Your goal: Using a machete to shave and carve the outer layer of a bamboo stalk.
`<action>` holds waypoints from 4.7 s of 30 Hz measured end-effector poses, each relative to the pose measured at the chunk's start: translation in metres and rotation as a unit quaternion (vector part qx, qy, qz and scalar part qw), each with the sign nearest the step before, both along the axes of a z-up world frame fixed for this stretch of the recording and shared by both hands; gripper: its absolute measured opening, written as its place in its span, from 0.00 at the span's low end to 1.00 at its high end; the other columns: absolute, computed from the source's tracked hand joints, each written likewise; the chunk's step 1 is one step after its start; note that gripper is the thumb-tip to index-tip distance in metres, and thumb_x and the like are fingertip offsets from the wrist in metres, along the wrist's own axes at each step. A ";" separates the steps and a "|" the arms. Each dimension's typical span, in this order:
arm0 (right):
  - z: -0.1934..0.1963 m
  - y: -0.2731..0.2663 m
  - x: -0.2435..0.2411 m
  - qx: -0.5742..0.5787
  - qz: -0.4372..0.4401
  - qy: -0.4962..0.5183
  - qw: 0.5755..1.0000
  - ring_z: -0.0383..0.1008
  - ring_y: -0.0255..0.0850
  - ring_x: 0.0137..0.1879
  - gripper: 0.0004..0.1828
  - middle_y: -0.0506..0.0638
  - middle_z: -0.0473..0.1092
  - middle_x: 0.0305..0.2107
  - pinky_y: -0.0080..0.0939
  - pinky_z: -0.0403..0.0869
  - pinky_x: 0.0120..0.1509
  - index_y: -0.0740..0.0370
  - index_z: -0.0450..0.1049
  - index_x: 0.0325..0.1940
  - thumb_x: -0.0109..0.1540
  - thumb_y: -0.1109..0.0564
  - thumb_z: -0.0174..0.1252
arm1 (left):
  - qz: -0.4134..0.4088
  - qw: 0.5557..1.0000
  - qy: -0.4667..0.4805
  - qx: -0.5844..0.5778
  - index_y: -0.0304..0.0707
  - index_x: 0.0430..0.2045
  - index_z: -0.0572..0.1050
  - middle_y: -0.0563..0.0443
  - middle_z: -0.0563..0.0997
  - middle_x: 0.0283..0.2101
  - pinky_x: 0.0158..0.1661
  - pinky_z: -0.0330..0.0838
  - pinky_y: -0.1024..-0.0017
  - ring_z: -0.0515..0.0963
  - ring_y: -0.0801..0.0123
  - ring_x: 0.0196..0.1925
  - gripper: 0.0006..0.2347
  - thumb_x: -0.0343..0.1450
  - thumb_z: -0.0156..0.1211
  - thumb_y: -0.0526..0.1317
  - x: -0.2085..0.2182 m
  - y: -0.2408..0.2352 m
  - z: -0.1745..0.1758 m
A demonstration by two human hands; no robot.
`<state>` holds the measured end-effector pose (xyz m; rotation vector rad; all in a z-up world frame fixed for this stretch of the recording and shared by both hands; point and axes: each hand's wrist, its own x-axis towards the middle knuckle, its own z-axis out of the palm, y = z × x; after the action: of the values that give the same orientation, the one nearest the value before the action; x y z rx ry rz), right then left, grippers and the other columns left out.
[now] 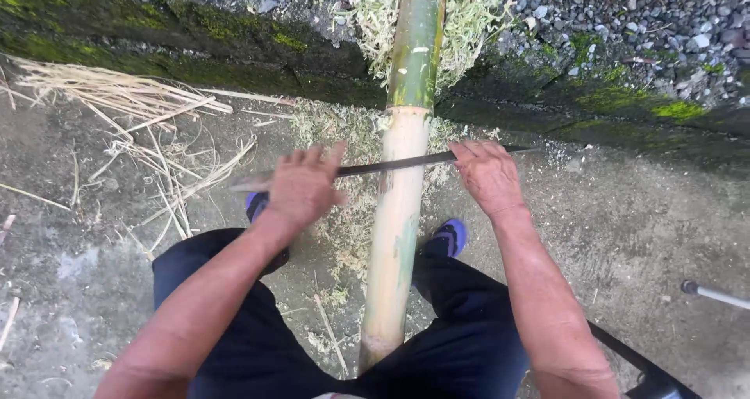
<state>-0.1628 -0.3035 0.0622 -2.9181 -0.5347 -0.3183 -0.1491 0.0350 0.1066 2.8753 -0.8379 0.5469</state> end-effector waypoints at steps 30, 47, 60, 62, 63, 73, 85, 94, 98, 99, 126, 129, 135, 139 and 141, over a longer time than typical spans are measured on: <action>-0.020 0.012 -0.026 0.040 -0.143 0.002 0.989 0.55 0.60 0.73 0.30 0.65 0.61 0.60 0.68 0.43 0.81 0.68 0.64 0.68 0.72 0.41 0.45 | 0.080 0.914 0.369 0.150 0.38 0.38 0.75 0.47 0.80 0.25 0.27 0.81 0.58 0.83 0.62 0.23 0.09 0.74 0.51 0.43 0.040 0.011 0.011; -0.016 0.003 0.034 0.052 -0.136 -0.005 0.989 0.56 0.59 0.72 0.35 0.64 0.62 0.59 0.66 0.45 0.80 0.67 0.65 0.66 0.73 0.36 0.34 | 0.110 0.886 0.410 0.186 0.40 0.44 0.74 0.47 0.75 0.22 0.18 0.72 0.66 0.76 0.68 0.19 0.10 0.76 0.46 0.42 0.091 -0.002 0.025; -0.015 -0.013 0.020 -0.015 -0.118 -0.063 0.991 0.57 0.58 0.70 0.31 0.62 0.62 0.57 0.67 0.47 0.79 0.67 0.68 0.62 0.71 0.38 0.44 | 0.138 0.839 0.508 0.140 0.45 0.44 0.75 0.51 0.73 0.22 0.19 0.70 0.65 0.70 0.73 0.19 0.09 0.77 0.48 0.44 0.079 -0.013 0.014; 0.014 -0.011 0.045 -0.018 -0.111 -0.048 0.992 0.58 0.58 0.70 0.32 0.62 0.63 0.57 0.67 0.48 0.79 0.67 0.68 0.63 0.72 0.36 0.43 | 0.129 0.868 0.469 0.102 0.43 0.42 0.75 0.51 0.73 0.22 0.19 0.72 0.64 0.72 0.72 0.19 0.09 0.76 0.49 0.44 0.090 -0.015 -0.007; 0.030 -0.010 0.058 -0.016 -0.108 -0.042 0.993 0.58 0.57 0.69 0.34 0.62 0.63 0.57 0.68 0.48 0.79 0.67 0.69 0.63 0.73 0.34 0.41 | 0.122 0.897 0.419 0.066 0.41 0.41 0.76 0.52 0.74 0.22 0.20 0.74 0.64 0.74 0.71 0.19 0.09 0.76 0.50 0.43 0.097 -0.017 -0.016; 0.039 -0.011 0.069 -0.013 -0.110 -0.035 0.993 0.59 0.58 0.70 0.31 0.62 0.64 0.59 0.67 0.48 0.80 0.67 0.68 0.65 0.74 0.38 0.42 | 0.114 0.916 0.382 0.052 0.38 0.41 0.74 0.46 0.79 0.23 0.22 0.77 0.60 0.81 0.63 0.22 0.08 0.75 0.48 0.40 0.115 -0.019 -0.028; 0.059 0.007 0.063 -0.093 -0.132 -0.020 0.987 0.56 0.59 0.71 0.32 0.63 0.63 0.59 0.66 0.44 0.80 0.68 0.68 0.65 0.72 0.38 0.43 | 0.110 0.916 0.386 -0.022 0.41 0.41 0.77 0.49 0.77 0.23 0.27 0.72 0.60 0.76 0.66 0.22 0.10 0.72 0.56 0.43 0.103 -0.009 -0.052; 0.079 0.021 0.049 -0.141 -0.140 0.013 0.980 0.56 0.57 0.72 0.33 0.61 0.63 0.58 0.65 0.43 0.80 0.66 0.68 0.66 0.71 0.36 0.44 | 0.086 0.905 0.414 -0.044 0.42 0.38 0.77 0.49 0.74 0.20 0.26 0.76 0.59 0.78 0.64 0.20 0.08 0.74 0.50 0.41 0.088 -0.013 -0.076; 0.068 0.022 0.028 -0.183 -0.129 -0.004 0.975 0.57 0.57 0.70 0.32 0.62 0.64 0.57 0.65 0.45 0.78 0.65 0.70 0.64 0.70 0.36 0.46 | 0.099 0.896 0.431 -0.042 0.43 0.41 0.76 0.51 0.76 0.20 0.22 0.76 0.60 0.80 0.65 0.19 0.09 0.72 0.51 0.42 0.071 -0.005 -0.092; 0.065 0.024 0.025 -0.208 -0.137 0.003 0.968 0.57 0.57 0.69 0.32 0.62 0.65 0.55 0.65 0.45 0.77 0.64 0.70 0.63 0.68 0.35 0.47 | 0.098 0.900 0.422 -0.045 0.45 0.43 0.75 0.50 0.77 0.19 0.22 0.75 0.59 0.81 0.64 0.19 0.10 0.72 0.51 0.43 0.071 -0.003 -0.100; 0.118 0.080 0.040 -0.354 -0.138 0.019 0.925 0.57 0.53 0.71 0.35 0.58 0.65 0.57 0.60 0.44 0.78 0.61 0.70 0.64 0.69 0.32 0.38 | 0.090 0.843 0.522 -0.093 0.49 0.39 0.76 0.53 0.76 0.21 0.16 0.64 0.65 0.65 0.73 0.16 0.06 0.73 0.53 0.43 0.066 -0.016 -0.134; 0.112 0.082 0.042 -0.331 -0.139 0.006 0.933 0.57 0.55 0.70 0.37 0.57 0.67 0.56 0.61 0.44 0.76 0.61 0.71 0.63 0.66 0.31 0.39 | 0.062 0.844 0.501 -0.180 0.53 0.38 0.79 0.56 0.76 0.22 0.17 0.65 0.71 0.68 0.77 0.17 0.08 0.66 0.62 0.44 0.075 -0.022 -0.156; 0.123 0.066 0.086 -0.356 -0.126 -0.026 0.926 0.57 0.52 0.72 0.34 0.57 0.67 0.59 0.60 0.45 0.79 0.61 0.71 0.62 0.70 0.32 0.41 | 0.111 0.821 0.529 -0.186 0.46 0.42 0.75 0.56 0.73 0.22 0.14 0.63 0.70 0.64 0.76 0.15 0.09 0.70 0.60 0.44 0.106 -0.028 -0.137; 0.116 0.067 0.048 -0.329 -0.141 -0.018 0.934 0.58 0.53 0.70 0.36 0.56 0.67 0.55 0.61 0.45 0.77 0.60 0.71 0.62 0.65 0.31 0.42 | 0.068 0.857 0.484 -0.161 0.48 0.36 0.78 0.57 0.72 0.22 0.15 0.61 0.71 0.62 0.77 0.16 0.07 0.71 0.59 0.45 0.089 -0.023 -0.130; 0.108 0.053 0.060 -0.295 -0.136 -0.032 0.945 0.58 0.54 0.72 0.32 0.58 0.67 0.59 0.62 0.46 0.80 0.61 0.72 0.64 0.72 0.34 0.43 | 0.085 0.869 0.471 -0.125 0.46 0.40 0.75 0.57 0.72 0.19 0.15 0.60 0.71 0.63 0.77 0.14 0.08 0.71 0.57 0.44 0.107 -0.022 -0.113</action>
<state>-0.1030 -0.2501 0.1703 -3.5878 -0.2591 -0.3325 -0.0423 0.0127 -0.0067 2.4777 -0.3060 -0.6724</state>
